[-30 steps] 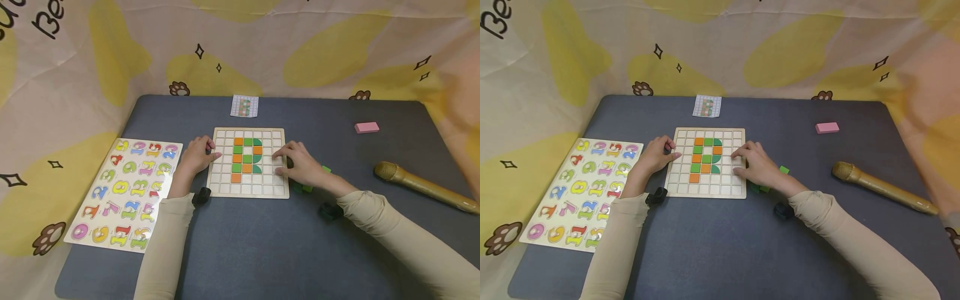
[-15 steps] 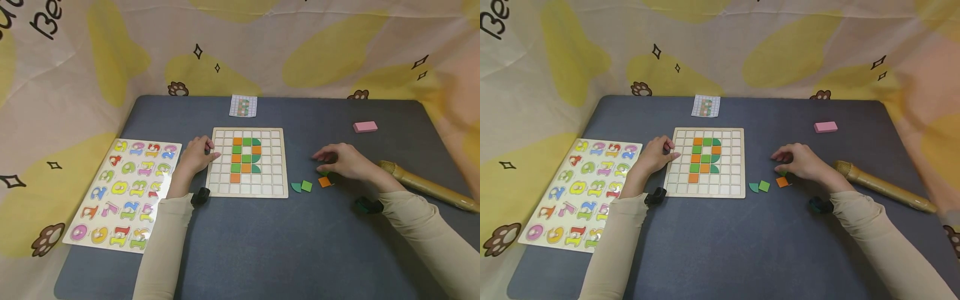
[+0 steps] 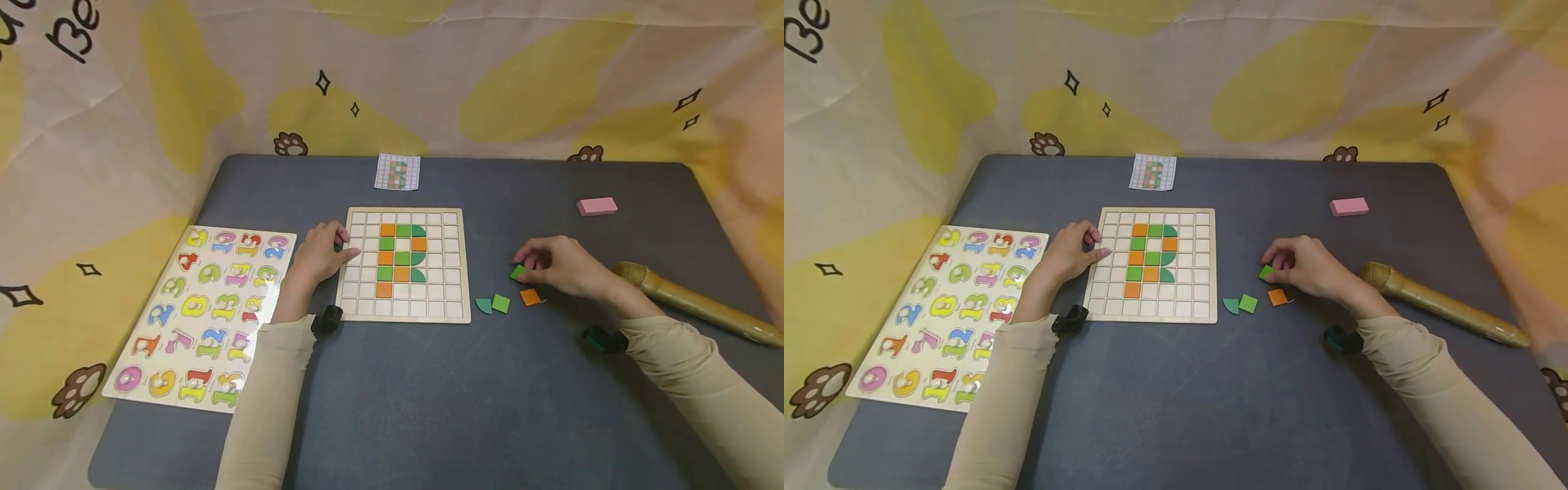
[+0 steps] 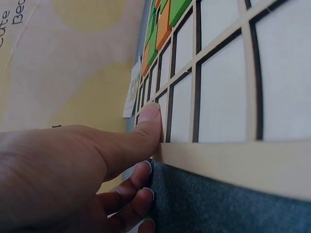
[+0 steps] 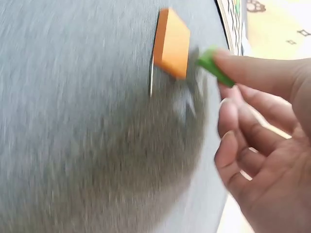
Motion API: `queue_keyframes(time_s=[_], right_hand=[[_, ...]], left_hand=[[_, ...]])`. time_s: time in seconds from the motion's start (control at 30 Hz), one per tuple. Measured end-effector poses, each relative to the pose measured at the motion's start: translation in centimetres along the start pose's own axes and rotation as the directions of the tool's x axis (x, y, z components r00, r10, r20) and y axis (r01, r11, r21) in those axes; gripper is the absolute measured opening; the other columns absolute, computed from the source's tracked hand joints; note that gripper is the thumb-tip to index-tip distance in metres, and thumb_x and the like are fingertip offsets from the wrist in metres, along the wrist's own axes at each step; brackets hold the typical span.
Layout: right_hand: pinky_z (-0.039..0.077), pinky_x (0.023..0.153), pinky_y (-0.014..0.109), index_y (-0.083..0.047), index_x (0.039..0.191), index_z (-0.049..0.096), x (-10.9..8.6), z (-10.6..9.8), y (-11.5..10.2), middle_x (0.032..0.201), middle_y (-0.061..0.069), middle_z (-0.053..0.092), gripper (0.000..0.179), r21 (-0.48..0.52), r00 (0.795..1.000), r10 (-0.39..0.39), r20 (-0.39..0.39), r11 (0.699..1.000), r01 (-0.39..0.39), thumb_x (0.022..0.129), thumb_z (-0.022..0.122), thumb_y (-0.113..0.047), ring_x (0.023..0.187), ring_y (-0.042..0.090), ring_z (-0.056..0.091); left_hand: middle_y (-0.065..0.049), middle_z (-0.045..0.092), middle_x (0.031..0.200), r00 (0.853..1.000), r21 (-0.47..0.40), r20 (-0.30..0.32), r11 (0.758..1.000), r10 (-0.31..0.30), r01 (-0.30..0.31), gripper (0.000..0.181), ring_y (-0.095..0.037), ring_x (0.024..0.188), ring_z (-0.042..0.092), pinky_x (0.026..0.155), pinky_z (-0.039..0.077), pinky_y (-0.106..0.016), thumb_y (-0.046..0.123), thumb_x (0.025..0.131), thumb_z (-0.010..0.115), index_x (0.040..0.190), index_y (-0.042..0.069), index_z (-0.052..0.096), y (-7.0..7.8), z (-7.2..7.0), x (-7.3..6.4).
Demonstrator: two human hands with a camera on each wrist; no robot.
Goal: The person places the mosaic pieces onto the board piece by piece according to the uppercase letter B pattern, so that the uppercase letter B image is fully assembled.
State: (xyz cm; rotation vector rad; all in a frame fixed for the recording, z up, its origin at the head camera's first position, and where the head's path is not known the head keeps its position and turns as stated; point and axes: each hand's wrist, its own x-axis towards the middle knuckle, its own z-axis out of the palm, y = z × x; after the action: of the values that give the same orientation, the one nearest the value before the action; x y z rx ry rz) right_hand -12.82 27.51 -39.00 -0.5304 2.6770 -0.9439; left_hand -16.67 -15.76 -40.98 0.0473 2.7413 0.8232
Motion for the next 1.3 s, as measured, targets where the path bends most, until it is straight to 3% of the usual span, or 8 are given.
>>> queue_keyframes(time_s=[0.13, 0.3, 0.4, 0.53, 0.77, 0.9, 1.07, 1.3], right_hand=[[0.047, 0.068, 0.021, -0.013, 0.1, 0.079, 0.7, 1.2, -0.8, 0.081, -0.002, 0.069, 0.014, 0.038, 0.991, -0.098, -0.096, 0.994, 0.102, 0.088, 0.087, -0.01, 0.074, 0.009, 0.059], [0.049, 0.072, 0.022, -0.012, 0.109, 0.083, 1.9, 3.0, -2.4, 0.091, -0.001, 0.074, 0.017, 0.049, 0.971, -0.182, -0.154, 0.98, 0.191, 0.093, 0.082, -0.008, 0.08, 0.012, 0.06], [0.048, 0.074, 0.022, -0.009, 0.116, 0.082, 2.6, 4.0, -3.7, 0.097, 0.003, 0.075, 0.023, 0.074, 0.976, -0.18, -0.125, 0.979, 0.191, 0.094, 0.08, -0.005, 0.083, 0.015, 0.059], [0.048, 0.071, 0.024, -0.006, 0.119, 0.08, 3.4, 5.6, -5.5, 0.093, 0.005, 0.074, 0.025, 0.133, 0.984, -0.159, -0.083, 0.977, 0.169, 0.094, 0.08, -0.005, 0.079, 0.017, 0.059], [0.047, 0.066, 0.024, -0.011, 0.1, 0.08, 4.2, 8.2, -7.7, 0.086, 0.0, 0.075, 0.01, 0.195, 0.983, -0.159, -0.094, 0.965, 0.175, 0.091, 0.084, -0.008, 0.075, 0.012, 0.061], [0.049, 0.067, 0.024, -0.009, 0.098, 0.08, 4.7, 9.2, -8.6, 0.088, 0.001, 0.076, 0.008, 0.209, 0.98, -0.178, -0.089, 0.959, 0.194, 0.091, 0.084, -0.008, 0.075, 0.012, 0.063], [0.05, 0.068, 0.025, -0.008, 0.098, 0.079, 5.2, 10.0, -9.1, 0.087, 0.002, 0.075, 0.008, 0.192, 0.976, -0.199, -0.083, 0.958, 0.212, 0.091, 0.083, -0.007, 0.075, 0.012, 0.063], [0.045, 0.068, 0.028, -0.011, 0.097, 0.083, 5.3, 10.5, -9.3, 0.093, 0.002, 0.075, 0.007, 0.078, 0.974, -0.207, -0.092, 0.974, 0.215, 0.091, 0.085, -0.01, 0.079, 0.014, 0.057]], left_hand=[[-0.014, 0.052, 0.119, 1.0, -0.005, 0.0, 1.0, 0.003, -0.003, 0.035, -0.035, 0.116, 0.045, 0.099, 0.039, -0.053, 0.032, 0.102, 0.073, 0.119, 0.007, 0.055, 0.0, -0.1, 0.0], [-0.015, 0.052, 0.119, 1.0, -0.011, 0.001, 1.0, 0.015, -0.015, 0.034, -0.035, 0.117, 0.046, 0.099, 0.04, -0.053, 0.031, 0.102, 0.073, 0.118, 0.007, 0.055, 0.0, 0.0, 0.1], [-0.014, 0.052, 0.119, 1.0, -0.013, 0.002, 1.0, 0.017, -0.017, 0.034, -0.035, 0.117, 0.046, 0.099, 0.04, -0.052, 0.031, 0.102, 0.073, 0.118, 0.007, 0.055, 0.0, 0.1, 0.1], [-0.014, 0.051, 0.118, 1.0, -0.014, 0.001, 1.0, 0.014, -0.014, 0.034, -0.034, 0.115, 0.045, 0.098, 0.04, -0.052, 0.031, 0.102, 0.073, 0.118, 0.008, 0.055, -0.1, 0.1, 0.1], [-0.014, 0.051, 0.118, 1.0, -0.013, 0.002, 1.0, 0.016, -0.016, 0.034, -0.035, 0.116, 0.045, 0.098, 0.04, -0.052, 0.031, 0.102, 0.073, 0.118, 0.007, 0.055, -0.1, 0.0, 0.2], [-0.014, 0.051, 0.118, 1.0, -0.019, 0.003, 1.0, 0.013, -0.013, 0.033, -0.035, 0.117, 0.045, 0.098, 0.039, -0.052, 0.031, 0.102, 0.073, 0.117, 0.007, 0.054, -0.2, 0.0, 0.2], [-0.014, 0.051, 0.118, 1.0, -0.017, 0.005, 1.0, 0.009, -0.009, 0.033, -0.034, 0.116, 0.045, 0.099, 0.039, -0.051, 0.031, 0.102, 0.073, 0.117, 0.007, 0.054, -0.2, 0.0, 0.2], [-0.014, 0.052, 0.119, 1.0, -0.012, 0.007, 1.0, 0.001, -0.001, 0.034, -0.034, 0.116, 0.045, 0.098, 0.039, -0.052, 0.031, 0.102, 0.073, 0.117, 0.008, 0.054, -0.2, -0.1, 0.1]])
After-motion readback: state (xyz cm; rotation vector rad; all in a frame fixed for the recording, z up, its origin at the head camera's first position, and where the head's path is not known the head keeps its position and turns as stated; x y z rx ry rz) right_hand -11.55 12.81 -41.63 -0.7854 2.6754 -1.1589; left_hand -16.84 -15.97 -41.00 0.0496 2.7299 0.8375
